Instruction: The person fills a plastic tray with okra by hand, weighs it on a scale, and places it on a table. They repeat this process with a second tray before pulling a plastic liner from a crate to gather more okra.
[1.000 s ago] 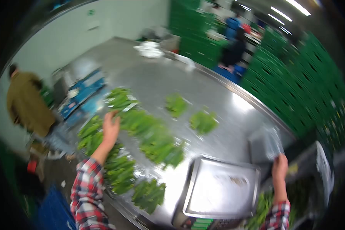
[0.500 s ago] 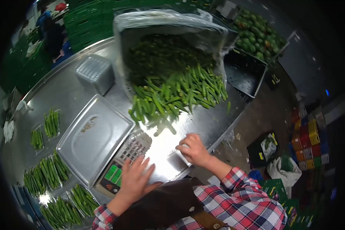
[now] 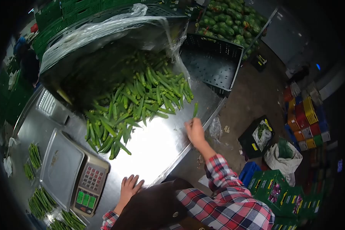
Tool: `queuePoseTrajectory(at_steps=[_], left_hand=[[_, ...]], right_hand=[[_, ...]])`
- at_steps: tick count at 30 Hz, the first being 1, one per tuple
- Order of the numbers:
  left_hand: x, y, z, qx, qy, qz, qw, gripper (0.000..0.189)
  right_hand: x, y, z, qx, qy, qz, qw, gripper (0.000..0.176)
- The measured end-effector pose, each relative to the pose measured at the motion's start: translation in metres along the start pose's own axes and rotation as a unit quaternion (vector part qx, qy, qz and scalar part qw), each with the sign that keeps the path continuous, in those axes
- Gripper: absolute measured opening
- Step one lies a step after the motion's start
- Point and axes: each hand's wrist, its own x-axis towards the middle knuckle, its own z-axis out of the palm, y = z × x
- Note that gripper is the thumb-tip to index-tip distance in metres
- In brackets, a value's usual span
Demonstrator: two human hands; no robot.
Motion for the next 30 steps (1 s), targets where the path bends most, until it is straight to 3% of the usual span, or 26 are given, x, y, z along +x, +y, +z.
queuePoseTrajectory(at_steps=[2,6,9,12,14,17,20,23,26,30], left_hand=[[-0.004,0.000,0.017,0.016,0.008,-0.016,1.000,0.037],[0.004,0.009,0.018,0.001,-0.003,-0.095,0.996,0.035],[0.005,0.013,0.024,-0.024,-0.005,-0.119,0.993,0.034],[0.009,0.019,0.029,-0.049,0.005,-0.134,0.990,0.032],[0.011,0.018,0.039,-0.042,0.009,-0.134,0.990,0.031],[0.012,0.015,0.058,-0.029,-0.005,-0.174,0.984,0.032],[0.018,0.021,0.057,0.008,0.007,-0.164,0.986,0.034],[0.010,0.017,0.064,0.011,0.048,-0.147,0.988,0.035],[-0.009,-0.002,0.086,-0.084,0.041,-0.190,0.977,0.036],[-0.014,-0.033,0.100,-0.090,0.011,-0.167,0.982,0.040]], right_hand=[[0.053,0.031,-0.001,-0.060,0.064,0.087,0.992,0.031],[0.108,0.077,0.018,-0.117,-0.074,0.127,0.982,0.038],[0.126,0.084,0.019,-0.006,-0.041,0.145,0.989,0.038],[0.148,0.071,0.029,0.035,0.013,0.065,0.997,0.042],[0.169,0.066,0.052,0.074,0.010,-0.006,0.997,0.058],[0.175,0.027,0.056,-0.059,-0.031,-0.019,0.998,0.086],[0.178,-0.007,0.048,-0.153,-0.120,0.024,0.981,0.097],[0.194,-0.001,0.044,-0.090,-0.191,0.040,0.977,0.097],[0.211,0.000,0.039,-0.169,-0.253,0.039,0.952,0.102],[0.197,-0.028,0.048,-0.179,-0.261,0.045,0.947,0.110]])
